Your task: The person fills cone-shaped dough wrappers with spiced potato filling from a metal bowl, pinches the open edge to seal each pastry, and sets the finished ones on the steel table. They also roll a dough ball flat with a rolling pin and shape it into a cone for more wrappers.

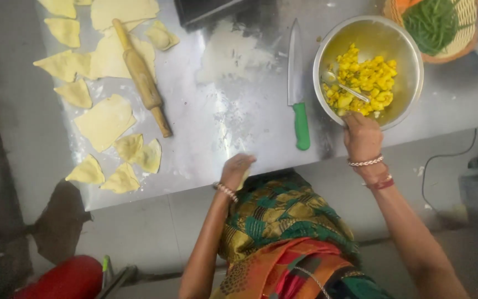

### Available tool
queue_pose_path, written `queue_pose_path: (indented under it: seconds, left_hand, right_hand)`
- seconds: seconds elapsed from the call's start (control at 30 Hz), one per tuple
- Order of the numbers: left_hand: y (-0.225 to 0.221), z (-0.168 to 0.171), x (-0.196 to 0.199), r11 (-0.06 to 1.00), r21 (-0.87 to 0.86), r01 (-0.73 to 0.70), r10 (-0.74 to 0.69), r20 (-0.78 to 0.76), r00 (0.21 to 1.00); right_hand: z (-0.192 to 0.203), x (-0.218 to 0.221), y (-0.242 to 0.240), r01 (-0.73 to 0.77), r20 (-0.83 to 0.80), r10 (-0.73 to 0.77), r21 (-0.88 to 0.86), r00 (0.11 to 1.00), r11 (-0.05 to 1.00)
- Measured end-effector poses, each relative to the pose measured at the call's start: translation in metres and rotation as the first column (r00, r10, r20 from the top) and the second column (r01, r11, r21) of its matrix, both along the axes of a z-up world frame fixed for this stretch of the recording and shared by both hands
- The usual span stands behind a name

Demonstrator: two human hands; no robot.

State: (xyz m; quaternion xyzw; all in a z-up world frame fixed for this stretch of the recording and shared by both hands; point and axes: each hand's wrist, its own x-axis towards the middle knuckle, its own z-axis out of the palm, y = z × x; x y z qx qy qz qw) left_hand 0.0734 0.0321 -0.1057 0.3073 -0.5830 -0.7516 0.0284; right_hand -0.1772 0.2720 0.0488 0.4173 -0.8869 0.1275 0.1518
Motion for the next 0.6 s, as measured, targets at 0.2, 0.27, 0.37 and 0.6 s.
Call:
queue_pose_path:
  seconds: [0.2,0.27,0.37,0.6]
  left_hand:
    - [0.041,0.07,-0.152,0.704,-0.54,0.461,-0.328,0.329,0.886]
    - [0.054,0.094,-0.174,0.634,-0.559,0.534,-0.315,0.444,0.839]
    - [0.068,0.078,-0.2,0.559,-0.611,0.56,-0.219,0.543,0.811]
    - [0.083,0.072,-0.198,0.543,-0.62,0.566,-0.127,0.606,0.785]
  right_hand:
    - [-0.008,0.028,0.064,0.102,0.009,-0.104,0.092,0.995,0.99]
    - [-0.006,0.033,0.082,0.126,-0.006,-0.125,0.082,0.992,0.989]
    - [-0.006,0.035,0.108,0.148,0.008,-0.149,0.062,0.989,0.987]
    - [-0.016,0.013,0.164,-0.047,0.044,0.046,0.017,0.998,0.999]
